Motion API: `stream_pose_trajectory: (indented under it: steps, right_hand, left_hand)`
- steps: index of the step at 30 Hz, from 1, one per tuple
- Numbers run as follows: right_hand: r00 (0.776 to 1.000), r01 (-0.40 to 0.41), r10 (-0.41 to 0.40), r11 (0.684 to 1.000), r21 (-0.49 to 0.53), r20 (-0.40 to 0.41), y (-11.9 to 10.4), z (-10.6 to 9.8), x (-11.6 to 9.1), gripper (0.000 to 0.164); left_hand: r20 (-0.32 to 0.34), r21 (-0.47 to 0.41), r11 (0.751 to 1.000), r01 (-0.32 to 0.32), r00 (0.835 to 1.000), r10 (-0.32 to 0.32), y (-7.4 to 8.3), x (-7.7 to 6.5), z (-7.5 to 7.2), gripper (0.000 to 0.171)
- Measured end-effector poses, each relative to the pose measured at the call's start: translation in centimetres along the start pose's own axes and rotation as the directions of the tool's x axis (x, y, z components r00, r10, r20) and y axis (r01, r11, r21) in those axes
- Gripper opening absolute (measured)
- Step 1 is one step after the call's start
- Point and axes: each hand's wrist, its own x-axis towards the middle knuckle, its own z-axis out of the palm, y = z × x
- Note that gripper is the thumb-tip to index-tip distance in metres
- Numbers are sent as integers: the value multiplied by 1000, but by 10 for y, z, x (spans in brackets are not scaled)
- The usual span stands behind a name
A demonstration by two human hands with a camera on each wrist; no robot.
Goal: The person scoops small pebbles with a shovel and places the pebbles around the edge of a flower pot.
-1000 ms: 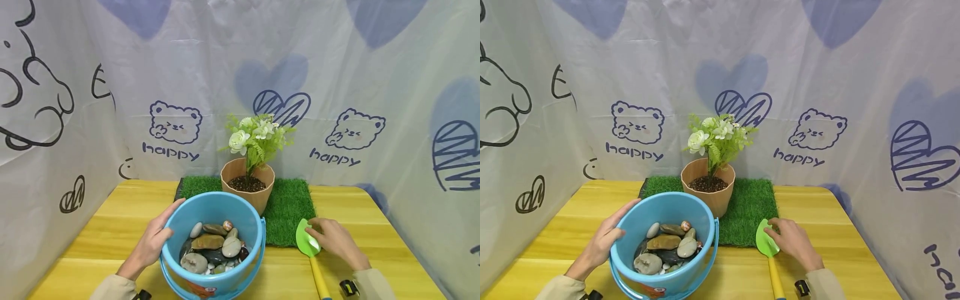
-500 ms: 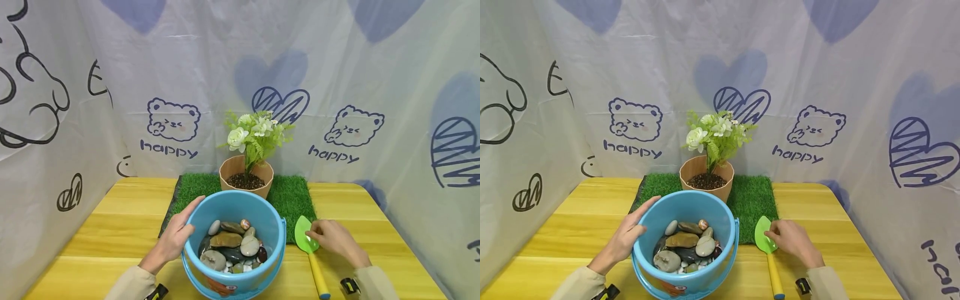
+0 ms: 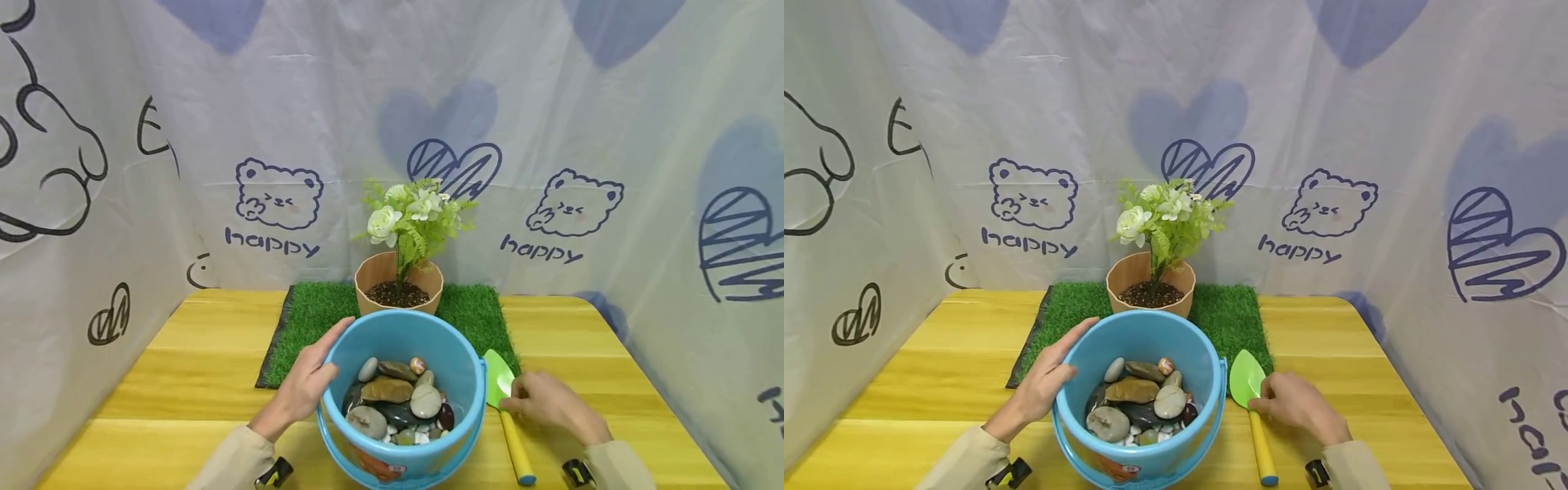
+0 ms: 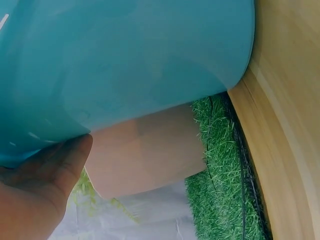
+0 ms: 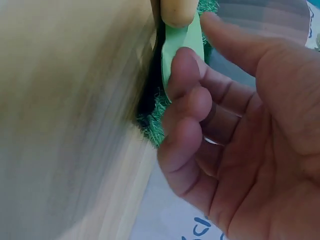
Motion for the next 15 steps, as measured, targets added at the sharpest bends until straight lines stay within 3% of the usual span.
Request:
stream_pose_trajectory:
  steps: [5,9,15]
  right_hand:
    - [997,-9,7,1000,26,81,-5,1,-2,42]
    - [989,-71,70,997,0,131,-8,7,-9,51]
    - [983,-118,117,993,-2,144,-12,13,-15,48]
  left_hand:
    - [57,-44,998,50,997,-48,2,2,-8,73]
    - [74,-55,997,53,996,-49,1,4,-8,73]
    - [125,-106,991,82,990,-69,2,7,-9,77]
